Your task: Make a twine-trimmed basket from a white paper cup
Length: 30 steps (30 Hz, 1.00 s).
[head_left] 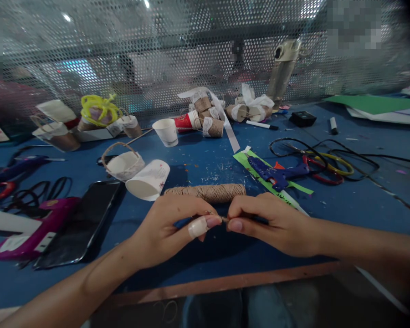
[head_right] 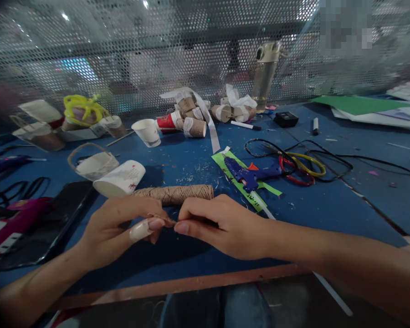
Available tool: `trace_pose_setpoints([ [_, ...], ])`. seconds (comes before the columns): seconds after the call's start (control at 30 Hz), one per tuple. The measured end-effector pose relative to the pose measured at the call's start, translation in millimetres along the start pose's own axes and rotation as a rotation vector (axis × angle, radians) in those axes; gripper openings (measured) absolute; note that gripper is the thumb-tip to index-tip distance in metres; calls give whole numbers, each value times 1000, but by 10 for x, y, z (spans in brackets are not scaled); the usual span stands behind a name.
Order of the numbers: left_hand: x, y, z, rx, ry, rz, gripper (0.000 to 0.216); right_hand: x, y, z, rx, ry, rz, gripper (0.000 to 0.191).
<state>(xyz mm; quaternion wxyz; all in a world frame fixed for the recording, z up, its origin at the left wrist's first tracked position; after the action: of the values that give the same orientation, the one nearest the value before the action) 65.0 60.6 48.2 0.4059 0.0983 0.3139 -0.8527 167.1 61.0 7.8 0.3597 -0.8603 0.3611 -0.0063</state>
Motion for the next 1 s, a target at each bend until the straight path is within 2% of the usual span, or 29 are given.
trace_pose_setpoints([
  [0.3, -13, 94, 8, -40, 34, -91, 20, -13, 42, -40, 33, -19, -46, 18],
  [0.6, -9, -8, 65, -217, 53, 27, 12, 3, -6, 12, 17, 18, 5, 13],
  [0.87, 46, -85, 31, -199, 29, 70, 12, 1, -59, 41, 55, 64, 66, 21],
  [1.0, 38, -90, 44, -158, 29, 69, 13, 18, -67, 76, 21, 107, 85, 19],
])
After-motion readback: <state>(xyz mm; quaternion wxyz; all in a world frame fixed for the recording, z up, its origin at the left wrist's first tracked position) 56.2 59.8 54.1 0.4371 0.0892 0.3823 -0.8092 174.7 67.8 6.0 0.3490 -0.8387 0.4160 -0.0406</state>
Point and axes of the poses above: each hand's wrist, its own x-axis away from the middle knuckle, its own y-axis out of the palm, z = x × y, the point moved 10 cm from there along -x, towards the middle knuckle, and after that the axes turned 11 degrees about x, right-handed, at the moved point
